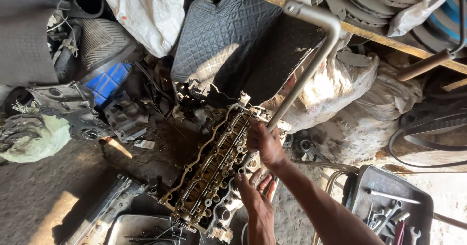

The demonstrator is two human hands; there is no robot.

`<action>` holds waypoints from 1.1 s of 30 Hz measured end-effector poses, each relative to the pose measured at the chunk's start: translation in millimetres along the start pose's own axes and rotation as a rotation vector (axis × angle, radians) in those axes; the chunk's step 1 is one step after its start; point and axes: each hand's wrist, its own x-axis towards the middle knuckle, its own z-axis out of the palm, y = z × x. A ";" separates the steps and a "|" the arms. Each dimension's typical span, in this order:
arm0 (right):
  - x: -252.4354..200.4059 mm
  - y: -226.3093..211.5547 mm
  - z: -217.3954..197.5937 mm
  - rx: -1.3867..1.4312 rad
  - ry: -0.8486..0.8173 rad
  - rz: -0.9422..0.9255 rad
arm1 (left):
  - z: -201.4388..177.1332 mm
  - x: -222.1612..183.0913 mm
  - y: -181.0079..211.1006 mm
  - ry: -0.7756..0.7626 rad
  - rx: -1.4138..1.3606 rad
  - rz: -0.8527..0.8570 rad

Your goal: Using a socket wrench and breaker bar to loosen and remove bolts from an engine cylinder head assembly.

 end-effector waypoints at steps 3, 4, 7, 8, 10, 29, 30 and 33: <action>8.0 44.6 -4.7 0.078 -0.090 -0.123 | -12.9 14.2 -10.6 -0.056 -0.131 -0.005; 10.6 62.4 -7.7 0.118 -0.119 -0.168 | -17.1 21.6 -13.3 -0.142 -0.234 -0.080; 14.8 94.3 -8.5 0.113 -0.141 -0.238 | -27.1 47.0 -22.3 -0.265 -0.367 -0.106; 13.5 102.0 -8.2 0.071 -0.129 -0.261 | -31.3 55.4 -27.1 -0.297 -0.391 -0.060; 8.1 85.5 -0.2 -0.009 -0.139 -0.295 | -31.4 51.6 -22.2 -0.270 -0.368 -0.045; -16.2 -206.5 84.0 -0.159 -0.117 -0.079 | -34.6 40.4 -2.6 -0.265 -0.375 -0.179; -18.2 -198.1 80.9 -0.159 -0.118 -0.078 | -38.8 42.2 -4.8 -0.265 -0.377 -0.180; -17.9 -173.5 67.7 -0.292 -0.141 -0.307 | -41.0 46.3 -9.4 -0.260 -0.434 -0.152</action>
